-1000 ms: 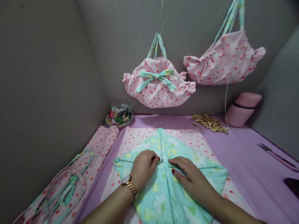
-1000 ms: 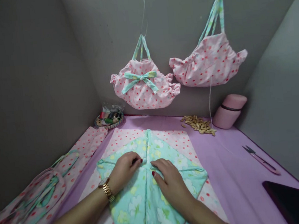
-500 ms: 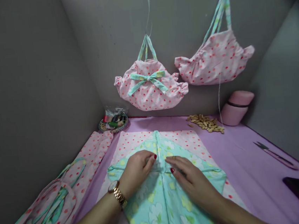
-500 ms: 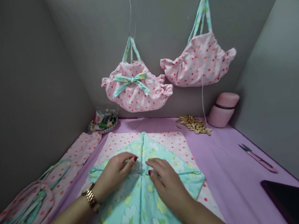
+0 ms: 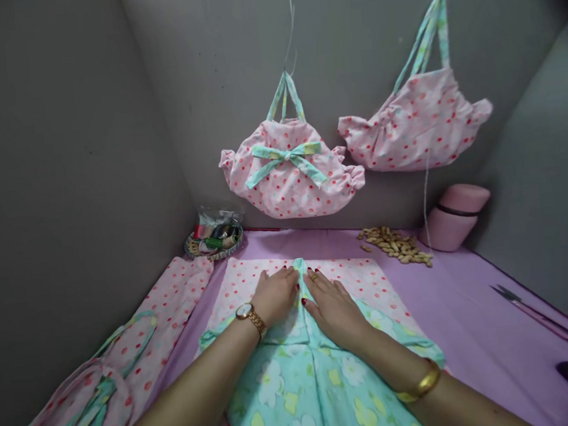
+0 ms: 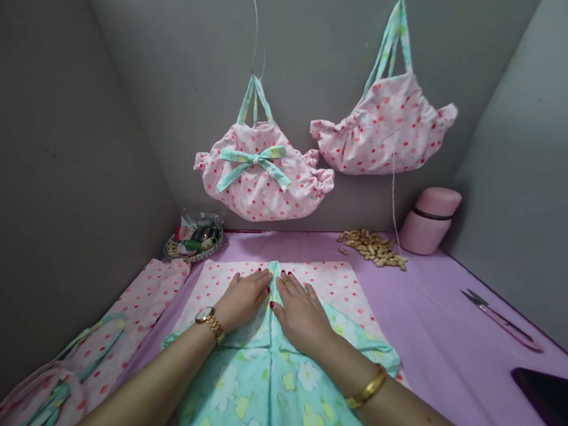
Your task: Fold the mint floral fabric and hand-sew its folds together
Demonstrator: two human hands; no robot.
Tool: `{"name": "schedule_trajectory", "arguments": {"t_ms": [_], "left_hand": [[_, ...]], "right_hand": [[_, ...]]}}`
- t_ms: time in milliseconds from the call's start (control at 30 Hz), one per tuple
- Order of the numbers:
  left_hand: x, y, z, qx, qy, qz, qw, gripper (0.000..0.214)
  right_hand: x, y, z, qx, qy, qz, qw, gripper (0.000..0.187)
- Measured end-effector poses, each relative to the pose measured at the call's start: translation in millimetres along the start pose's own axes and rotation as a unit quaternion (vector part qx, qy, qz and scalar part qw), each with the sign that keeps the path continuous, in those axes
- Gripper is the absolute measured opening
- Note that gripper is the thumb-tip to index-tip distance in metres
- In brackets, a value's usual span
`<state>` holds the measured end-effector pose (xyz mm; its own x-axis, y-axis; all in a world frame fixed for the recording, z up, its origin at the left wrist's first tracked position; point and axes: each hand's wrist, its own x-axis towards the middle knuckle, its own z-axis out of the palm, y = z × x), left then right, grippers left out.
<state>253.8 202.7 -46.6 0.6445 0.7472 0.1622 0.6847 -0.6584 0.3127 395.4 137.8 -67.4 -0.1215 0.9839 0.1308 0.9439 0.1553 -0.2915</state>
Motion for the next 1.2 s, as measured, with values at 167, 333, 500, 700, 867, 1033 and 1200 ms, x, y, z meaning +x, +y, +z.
{"name": "schedule_trajectory", "arguments": {"t_ms": [167, 333, 500, 700, 867, 1033, 1200], "left_hand": [[45.7, -13.6, -0.7, -0.009, 0.027, -0.057, 0.998, 0.031], [74.9, -23.4, 4.8, -0.042, -0.01, -0.056, 0.998, 0.024], [79.1, -20.9, 8.2, -0.043, -0.011, -0.072, 0.996, 0.022], [67.1, -8.5, 20.0, -0.019, 0.08, -0.114, 0.99, 0.021], [63.7, -8.3, 19.7, -0.034, 0.084, -0.099, 0.991, 0.024], [68.9, -11.8, 22.4, -0.046, 0.076, -0.091, 0.992, 0.026], [57.6, 3.7, 11.3, -0.073, 0.087, -0.054, 0.992, 0.034]], "right_hand": [[-0.6, -1.8, -4.5, -0.009, -0.018, -0.012, 1.0, 0.052], [-2.5, -4.3, -8.9, -0.015, -0.033, -0.036, 0.999, 0.052], [-4.1, -6.5, -14.4, 0.001, -0.062, -0.104, 0.993, 0.05], [-4.6, -6.7, -13.3, 0.018, -0.066, -0.124, 0.99, 0.048], [-6.2, -6.4, -15.0, 0.047, -0.047, -0.139, 0.988, 0.049], [-7.9, -10.3, -16.8, 0.078, -0.006, -0.156, 0.985, 0.044], [-10.8, -4.8, -28.1, 0.127, 0.071, -0.137, 0.98, 0.035]]}}
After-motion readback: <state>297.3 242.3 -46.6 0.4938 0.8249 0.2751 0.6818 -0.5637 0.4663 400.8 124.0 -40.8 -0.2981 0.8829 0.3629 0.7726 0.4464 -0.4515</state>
